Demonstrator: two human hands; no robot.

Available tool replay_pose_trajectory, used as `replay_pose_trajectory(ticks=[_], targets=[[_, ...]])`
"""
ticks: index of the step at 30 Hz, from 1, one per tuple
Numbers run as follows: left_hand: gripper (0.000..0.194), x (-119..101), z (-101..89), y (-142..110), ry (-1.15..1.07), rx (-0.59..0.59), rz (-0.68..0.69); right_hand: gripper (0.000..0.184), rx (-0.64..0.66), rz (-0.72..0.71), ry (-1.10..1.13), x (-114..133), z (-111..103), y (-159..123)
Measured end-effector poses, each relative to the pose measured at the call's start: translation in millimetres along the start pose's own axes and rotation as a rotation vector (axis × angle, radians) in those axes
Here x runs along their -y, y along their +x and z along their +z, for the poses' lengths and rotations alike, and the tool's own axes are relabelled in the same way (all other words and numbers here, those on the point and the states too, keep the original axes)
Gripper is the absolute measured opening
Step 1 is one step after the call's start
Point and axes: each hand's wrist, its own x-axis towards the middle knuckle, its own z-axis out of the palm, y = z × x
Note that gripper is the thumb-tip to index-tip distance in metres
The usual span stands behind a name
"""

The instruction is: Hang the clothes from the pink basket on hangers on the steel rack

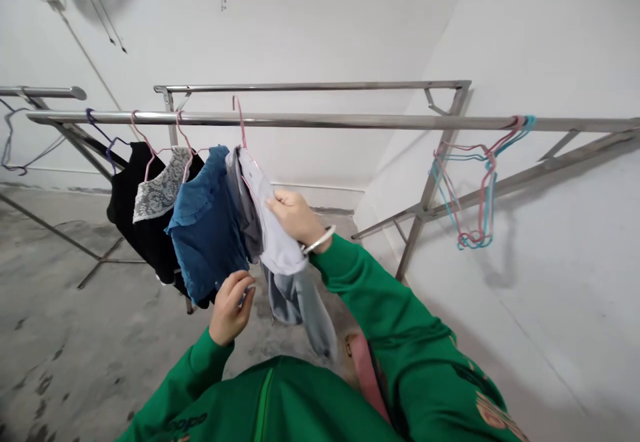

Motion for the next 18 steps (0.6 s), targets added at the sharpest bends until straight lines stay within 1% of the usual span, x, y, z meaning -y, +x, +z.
replay_pose_trajectory(ticks=[2, 4, 7, 11, 15, 16, 18], targets=[[0.018, 2.2, -1.0, -12.3, -0.017, 0.029, -0.026, 0.029, -0.040, -0.025, -0.033, -7.6, 22.3, 24.9], [0.018, 5.1, -2.6, -22.6, -0.027, 0.042, -0.037, 0.030, -0.071, -0.032, -0.083, -15.5, 40.8, 43.3], [0.020, 10.4, -4.5, -34.6, -0.033, 0.045, -0.057, 0.028, -0.082, -0.041, -0.163, -28.0, 61.3, 57.0], [0.023, 15.2, -4.8, -45.0, -0.039, 0.050, -0.072, 0.029, -0.121, -0.046, -0.259, -40.5, 78.7, 60.1], [0.025, 15.3, -1.2, -54.0, -0.075, 0.097, -0.077, 0.030, -0.162, -0.016, -0.302, -44.0, 91.1, 56.9], [0.025, 15.3, 0.6, -56.6, -0.089, 0.114, -0.073, 0.027, -0.163, -0.036, -0.289, -45.5, 93.9, 53.0], [0.028, 16.0, 5.4, -61.5, -0.108, 0.160, -0.051, 0.019, -0.170, -0.120, -0.235, -53.5, 97.9, 38.2]])
